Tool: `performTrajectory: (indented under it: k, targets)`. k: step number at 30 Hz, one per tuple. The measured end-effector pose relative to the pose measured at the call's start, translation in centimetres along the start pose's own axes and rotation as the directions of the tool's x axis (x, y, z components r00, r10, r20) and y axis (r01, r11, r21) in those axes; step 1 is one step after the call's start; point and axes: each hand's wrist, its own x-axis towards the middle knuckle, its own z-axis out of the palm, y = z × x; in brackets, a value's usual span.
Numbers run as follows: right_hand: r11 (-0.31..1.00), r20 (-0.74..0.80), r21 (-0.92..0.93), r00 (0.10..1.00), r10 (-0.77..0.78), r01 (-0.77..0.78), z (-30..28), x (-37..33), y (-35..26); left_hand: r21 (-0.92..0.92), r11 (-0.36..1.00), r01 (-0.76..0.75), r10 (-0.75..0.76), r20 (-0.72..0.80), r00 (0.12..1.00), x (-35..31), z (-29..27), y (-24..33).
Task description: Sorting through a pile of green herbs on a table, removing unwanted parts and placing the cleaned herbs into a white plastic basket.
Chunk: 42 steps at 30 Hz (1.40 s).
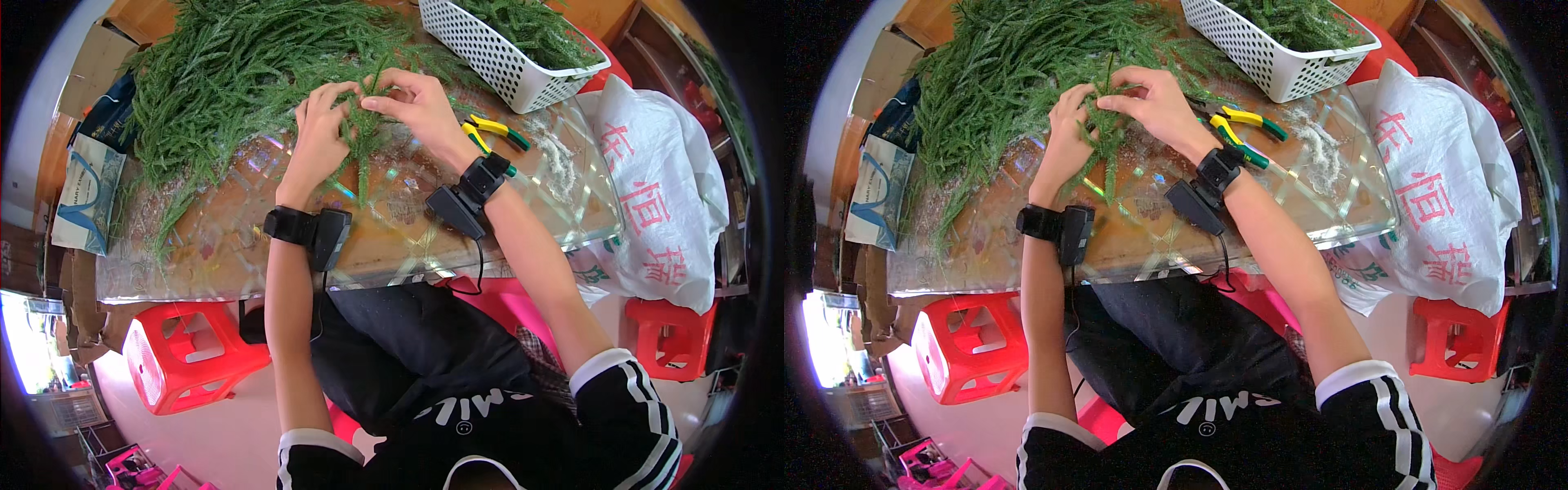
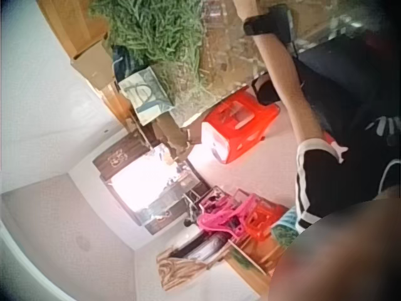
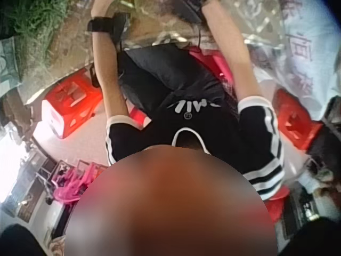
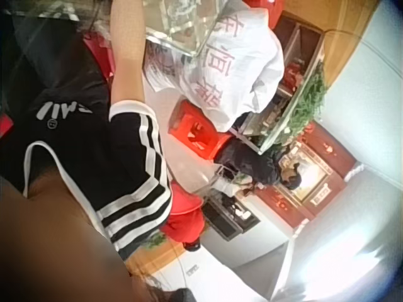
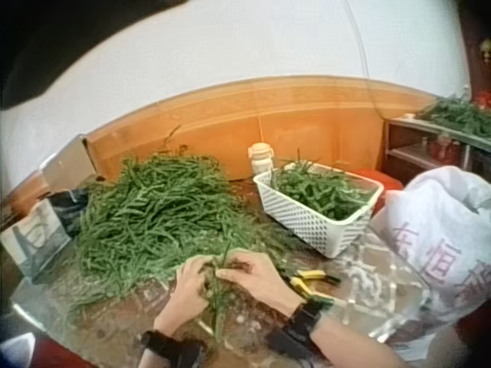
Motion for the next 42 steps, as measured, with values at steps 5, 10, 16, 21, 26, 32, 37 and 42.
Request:
performTrajectory:
  k: [5, 10, 16, 21, 26, 32, 37, 42]
  targets:
    - [0.969, 0.198, 0.197, 0.962, -0.190, 0.151, -0.1, 0.1, -0.2, -0.118, 0.991, 0.068, -0.075, -0.055, 0.996, 0.1, 0.5, 0.1]
    - [0.952, 0.296, 0.162, 0.907, -0.298, 0.260, 0.2, 0.3, -0.4, -0.175, 0.983, 0.048, -0.061, -0.068, 0.996, -0.4, 1.5, -1.9]
    - [0.976, 0.088, 0.007, 0.972, -0.218, 0.218, -0.2, 0.4, 0.4, 0.019, 0.998, 0.067, -0.066, -0.058, 0.996, 0.0, 0.6, -1.0]
    - [0.899, -0.157, -0.414, 0.962, -0.224, 0.142, -0.6, 0.5, 1.1, 0.240, 0.949, 0.204, -0.182, -0.108, 0.977, 0.0, -0.3, -0.8]
    - [0.702, -0.123, -0.641, 0.860, -0.495, 0.312, -0.6, 0.5, 1.7, 0.351, 0.906, 0.237, -0.191, -0.162, 0.968, 0.0, -0.1, -0.4]
    - [0.493, 0.053, -0.709, 0.735, -0.676, 0.504, -0.5, 0.5, 0.5, 0.483, 0.854, 0.195, -0.132, -0.161, 0.978, -0.1, 0.2, 0.2]
    - [0.390, 0.169, -0.713, 0.683, -0.711, 0.583, -0.2, 0.5, -0.3, 0.586, 0.805, 0.094, -0.075, -0.057, 0.996, 0.1, 0.9, 1.3]
    - [0.412, 0.180, -0.726, 0.730, -0.660, 0.551, -0.4, 0.7, 0.9, 0.596, 0.803, 0.009, -0.002, -0.012, 1.000, 0.4, 0.5, 1.9]
